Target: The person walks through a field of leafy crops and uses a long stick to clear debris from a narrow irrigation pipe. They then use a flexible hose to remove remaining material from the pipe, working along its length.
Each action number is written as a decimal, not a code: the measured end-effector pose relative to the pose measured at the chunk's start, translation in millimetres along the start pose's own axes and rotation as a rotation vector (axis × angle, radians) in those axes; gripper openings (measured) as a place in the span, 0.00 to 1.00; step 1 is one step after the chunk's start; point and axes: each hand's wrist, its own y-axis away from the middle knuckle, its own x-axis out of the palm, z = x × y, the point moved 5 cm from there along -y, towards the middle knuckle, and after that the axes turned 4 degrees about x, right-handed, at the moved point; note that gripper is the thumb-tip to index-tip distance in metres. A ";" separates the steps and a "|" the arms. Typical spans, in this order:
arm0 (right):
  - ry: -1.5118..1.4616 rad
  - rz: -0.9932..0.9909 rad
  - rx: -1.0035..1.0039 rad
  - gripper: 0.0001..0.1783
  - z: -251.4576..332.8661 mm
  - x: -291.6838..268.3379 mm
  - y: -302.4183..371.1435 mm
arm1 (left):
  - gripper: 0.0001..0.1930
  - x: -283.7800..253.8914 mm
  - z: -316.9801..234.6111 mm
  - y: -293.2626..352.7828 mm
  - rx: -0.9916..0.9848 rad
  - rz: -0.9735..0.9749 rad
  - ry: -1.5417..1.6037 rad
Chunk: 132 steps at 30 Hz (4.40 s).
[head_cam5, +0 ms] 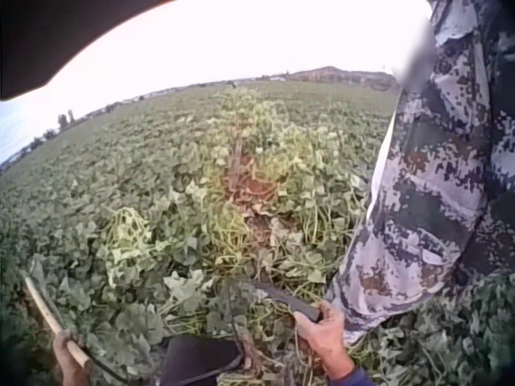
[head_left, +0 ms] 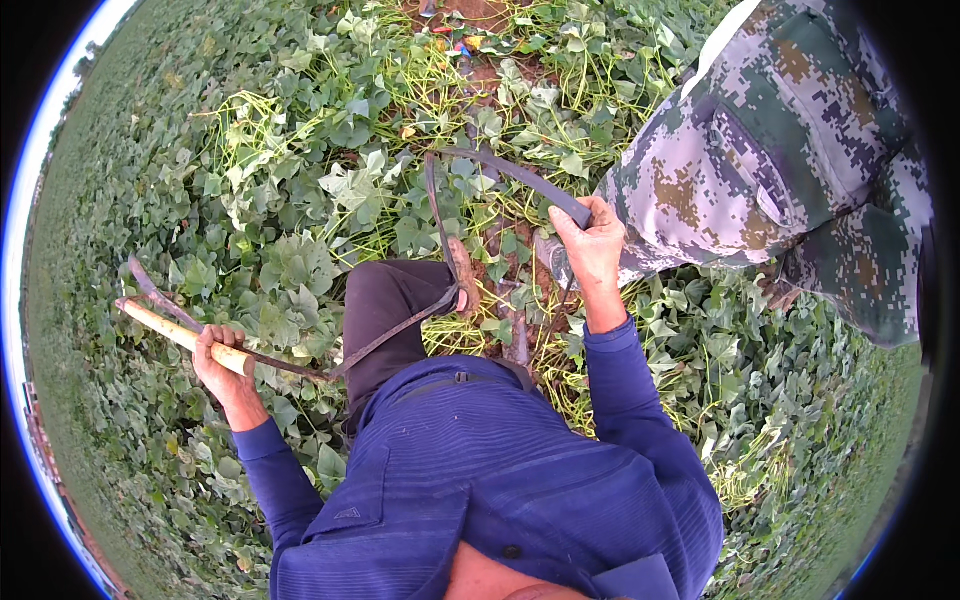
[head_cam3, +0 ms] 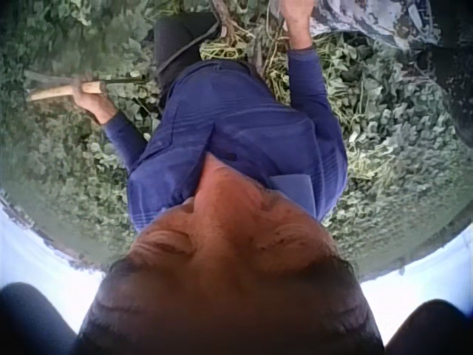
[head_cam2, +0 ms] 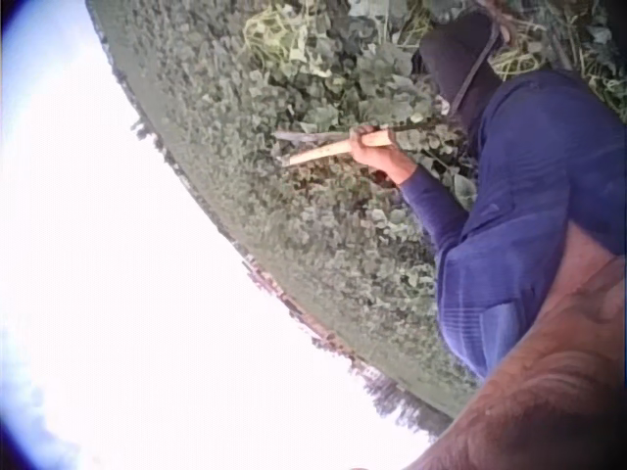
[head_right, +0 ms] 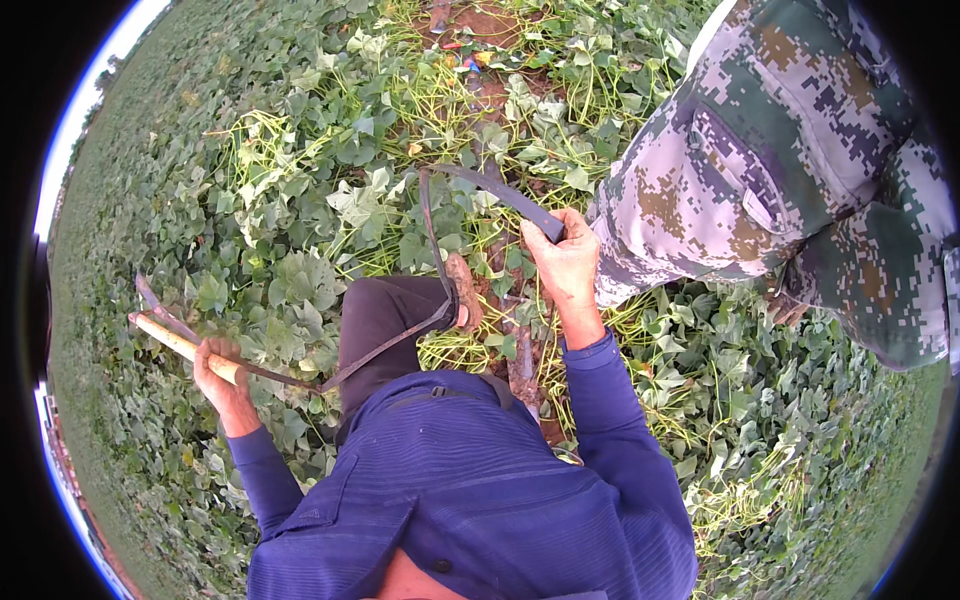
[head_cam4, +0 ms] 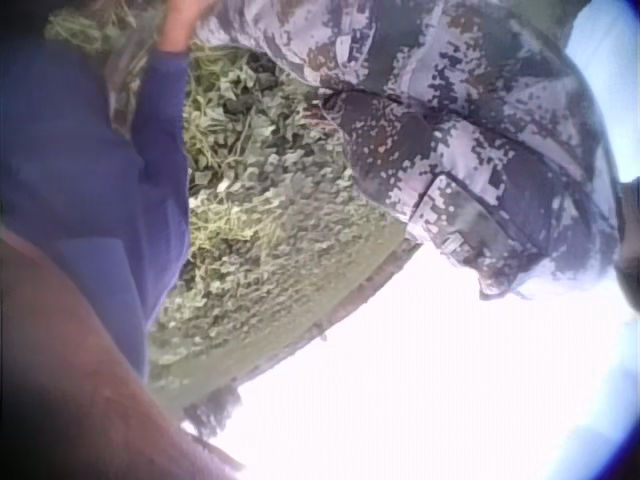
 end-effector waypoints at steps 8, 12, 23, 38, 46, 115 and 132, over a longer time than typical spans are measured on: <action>0.058 -0.055 0.135 0.10 -41.9 35.2 -93.1 | 0.08 51.7 128.6 -91.7 -0.170 -0.100 0.032; 0.009 -0.119 0.267 0.11 -84.8 60.4 -178.5 | 0.07 104.6 181.3 -125.3 -0.296 -0.117 -0.015; -0.032 -0.162 0.144 0.14 73.7 137.5 -434.9 | 0.08 198.4 208.5 -196.2 -0.559 -0.247 0.056; -0.360 -0.239 -0.183 0.20 251.7 122.0 -671.0 | 0.05 303.1 234.9 -325.2 -0.492 -0.323 0.056; -0.423 -0.185 -0.086 0.23 178.0 115.2 -944.5 | 0.06 430.3 337.7 -467.7 -0.295 -0.392 0.004; 0.170 0.078 0.483 0.26 -216.3 463.1 -2115.1 | 0.18 1170.6 847.3 -1252.9 -0.491 0.387 -1.547; 0.807 0.106 0.271 0.07 -317.7 293.2 -2052.2 | 0.06 1191.7 901.6 -1339.6 -0.580 0.089 -0.753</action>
